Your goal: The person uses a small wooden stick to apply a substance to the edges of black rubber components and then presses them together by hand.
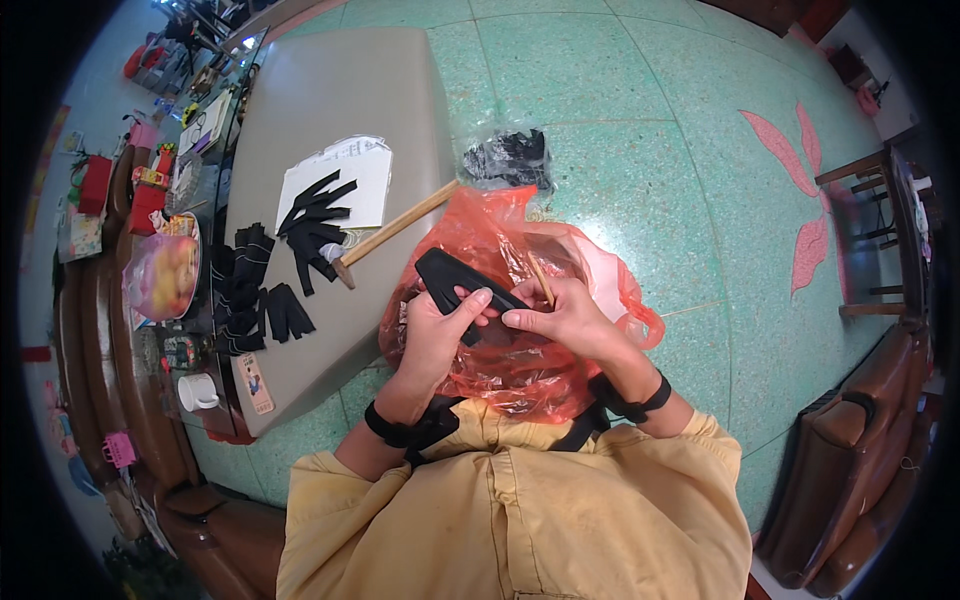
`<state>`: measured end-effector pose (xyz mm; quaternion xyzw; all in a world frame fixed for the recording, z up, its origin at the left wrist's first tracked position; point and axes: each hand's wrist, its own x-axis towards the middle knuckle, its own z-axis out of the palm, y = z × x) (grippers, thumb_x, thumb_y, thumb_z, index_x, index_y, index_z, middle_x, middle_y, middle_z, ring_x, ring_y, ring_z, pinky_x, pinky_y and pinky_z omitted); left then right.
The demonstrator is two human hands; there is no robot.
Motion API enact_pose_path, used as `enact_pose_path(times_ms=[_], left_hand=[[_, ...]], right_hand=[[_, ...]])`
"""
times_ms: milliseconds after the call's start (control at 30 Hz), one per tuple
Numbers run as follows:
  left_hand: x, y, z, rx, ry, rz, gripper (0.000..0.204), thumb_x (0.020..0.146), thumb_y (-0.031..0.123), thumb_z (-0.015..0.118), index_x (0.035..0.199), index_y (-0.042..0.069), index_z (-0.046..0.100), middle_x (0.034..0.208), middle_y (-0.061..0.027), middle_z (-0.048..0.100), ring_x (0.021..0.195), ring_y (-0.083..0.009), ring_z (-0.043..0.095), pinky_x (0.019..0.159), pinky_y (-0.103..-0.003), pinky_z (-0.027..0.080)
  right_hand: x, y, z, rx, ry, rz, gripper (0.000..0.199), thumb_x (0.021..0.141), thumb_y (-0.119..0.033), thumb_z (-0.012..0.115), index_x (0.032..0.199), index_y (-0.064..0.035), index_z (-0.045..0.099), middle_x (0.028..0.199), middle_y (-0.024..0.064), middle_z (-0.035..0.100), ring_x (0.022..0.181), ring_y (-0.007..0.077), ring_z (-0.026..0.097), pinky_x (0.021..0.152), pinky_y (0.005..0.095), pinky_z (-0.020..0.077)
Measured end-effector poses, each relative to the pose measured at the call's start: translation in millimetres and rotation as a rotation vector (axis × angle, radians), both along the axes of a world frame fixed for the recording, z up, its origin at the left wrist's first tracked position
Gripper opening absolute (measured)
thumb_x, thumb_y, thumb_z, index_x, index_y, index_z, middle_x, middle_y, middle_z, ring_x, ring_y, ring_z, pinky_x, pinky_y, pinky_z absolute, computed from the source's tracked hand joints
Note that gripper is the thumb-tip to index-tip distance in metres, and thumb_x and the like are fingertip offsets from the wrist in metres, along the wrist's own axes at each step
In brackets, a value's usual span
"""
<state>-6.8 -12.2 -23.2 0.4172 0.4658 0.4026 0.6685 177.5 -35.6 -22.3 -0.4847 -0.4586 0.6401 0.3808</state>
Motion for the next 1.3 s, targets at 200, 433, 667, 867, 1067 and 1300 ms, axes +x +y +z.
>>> enact_pose_path(times_ms=[200, 433, 667, 867, 1067, 1300], left_hand=[[3, -2, 1, -0.008, -0.084, -0.035, 0.007, 0.083, 0.005, 0.064, 0.086, -0.001, 0.061, 0.075, -0.0036, 0.063, 0.066, -0.0081, 0.060, 0.061, -0.020, 0.047], [4, -2, 0, 0.013, -0.093, -0.005, 0.007, 0.083, 0.004, 0.064, 0.086, -0.001, 0.062, 0.075, -0.0044, 0.064, 0.067, -0.0092, 0.061, 0.061, -0.021, 0.047], [6, -2, 2, -0.042, -0.131, 0.016, 0.005, 0.083, 0.004, 0.063, 0.085, -0.001, 0.062, 0.075, -0.0063, 0.064, 0.066, -0.0110, 0.061, 0.061, -0.022, 0.048], [5, -5, -9, -0.095, -0.207, 0.006, 0.003, 0.083, 0.002, 0.061, 0.086, 0.000, 0.060, 0.076, -0.0062, 0.062, 0.065, -0.0124, 0.059, 0.062, -0.024, 0.047], [5, 5, -10, 0.088, -0.015, 0.131, 0.013, 0.087, 0.014, 0.062, 0.084, 0.001, 0.062, 0.074, -0.0029, 0.064, 0.056, -0.0091, 0.057, 0.050, -0.023, 0.046], [5, 16, 1, 0.317, 0.228, 0.244, 0.015, 0.087, 0.016, 0.062, 0.083, 0.002, 0.062, 0.070, -0.0031, 0.063, 0.054, -0.0082, 0.056, 0.050, -0.020, 0.044]], right_hand=[[2, 2, 1, 0.011, -0.091, 0.016, 0.020, 0.080, -0.013, 0.069, 0.092, 0.0018, 0.064, 0.078, 0.0012, 0.063, 0.069, 0.0061, 0.054, 0.061, 0.0241, 0.0454], [1, 2, 15, -0.011, -0.007, 0.011, 0.020, 0.081, -0.012, 0.069, 0.096, 0.0011, 0.064, 0.080, -0.0016, 0.061, 0.072, 0.0048, 0.053, 0.063, 0.0214, 0.0428], [3, 1, 1, 0.001, -0.043, 0.039, 0.016, 0.084, -0.013, 0.064, 0.091, 0.0013, 0.064, 0.074, -0.0007, 0.060, 0.069, 0.0060, 0.053, 0.061, 0.0244, 0.0449], [-5, 0, 8, 0.038, -0.078, 0.094, 0.019, 0.088, -0.019, 0.059, 0.088, 0.0001, 0.062, 0.070, 0.0013, 0.058, 0.063, 0.0092, 0.050, 0.057, 0.0266, 0.0424], [-17, -7, 8, 0.191, -0.349, 0.051, 0.025, 0.088, -0.020, 0.057, 0.077, 0.0020, 0.054, 0.059, 0.0095, 0.046, 0.056, 0.0163, 0.044, 0.053, 0.0330, 0.0371], [-19, -11, 10, 0.093, -0.243, -0.062, 0.026, 0.088, -0.019, 0.058, 0.071, 0.0010, 0.053, 0.057, 0.0035, 0.046, 0.054, 0.0118, 0.041, 0.051, 0.0305, 0.0351]])
